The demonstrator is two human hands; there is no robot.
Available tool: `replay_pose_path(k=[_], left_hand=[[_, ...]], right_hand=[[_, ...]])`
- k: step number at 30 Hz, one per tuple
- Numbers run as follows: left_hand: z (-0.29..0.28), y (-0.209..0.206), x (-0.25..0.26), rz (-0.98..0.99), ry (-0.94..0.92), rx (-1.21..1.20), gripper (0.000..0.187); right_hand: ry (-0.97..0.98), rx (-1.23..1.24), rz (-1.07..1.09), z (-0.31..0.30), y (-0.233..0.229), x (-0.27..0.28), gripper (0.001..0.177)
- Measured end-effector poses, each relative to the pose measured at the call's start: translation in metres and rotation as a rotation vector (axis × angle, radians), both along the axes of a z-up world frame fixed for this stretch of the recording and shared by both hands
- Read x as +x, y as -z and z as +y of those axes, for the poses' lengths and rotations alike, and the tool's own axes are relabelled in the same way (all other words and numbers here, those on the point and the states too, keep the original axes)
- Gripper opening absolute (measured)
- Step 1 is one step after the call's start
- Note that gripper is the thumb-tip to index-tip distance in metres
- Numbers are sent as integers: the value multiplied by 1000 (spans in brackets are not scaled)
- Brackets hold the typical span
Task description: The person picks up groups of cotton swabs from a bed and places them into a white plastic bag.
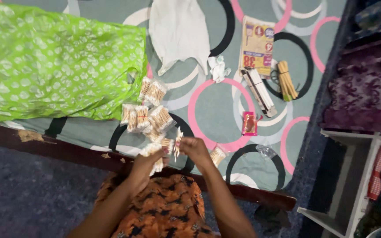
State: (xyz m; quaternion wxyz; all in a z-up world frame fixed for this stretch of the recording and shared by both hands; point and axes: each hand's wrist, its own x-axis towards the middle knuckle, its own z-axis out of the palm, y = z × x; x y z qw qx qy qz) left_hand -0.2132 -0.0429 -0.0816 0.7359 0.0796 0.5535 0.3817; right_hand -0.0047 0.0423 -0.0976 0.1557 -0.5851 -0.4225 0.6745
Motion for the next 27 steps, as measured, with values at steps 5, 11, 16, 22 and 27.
replay_pose_path(k=[5, 11, 16, 22, 27], left_hand=[[8, -5, 34, -17, 4, 18, 57], [10, -29, 48, -125, 106, -64, 59], [15, -46, 60, -90, 199, -50, 58], [26, -63, 64, -110, 282, 113, 61], [35, -88, 74, -22, 519, 235, 48]], right_hand=[[-26, 206, 143, -25, -53, 10, 19], [17, 336, 46, -33, -82, 23, 13], [176, 270, -82, -44, -128, 8, 19], [36, 570, -372, -49, -178, 19, 52], [-483, 730, -395, -46, -222, 41, 140]])
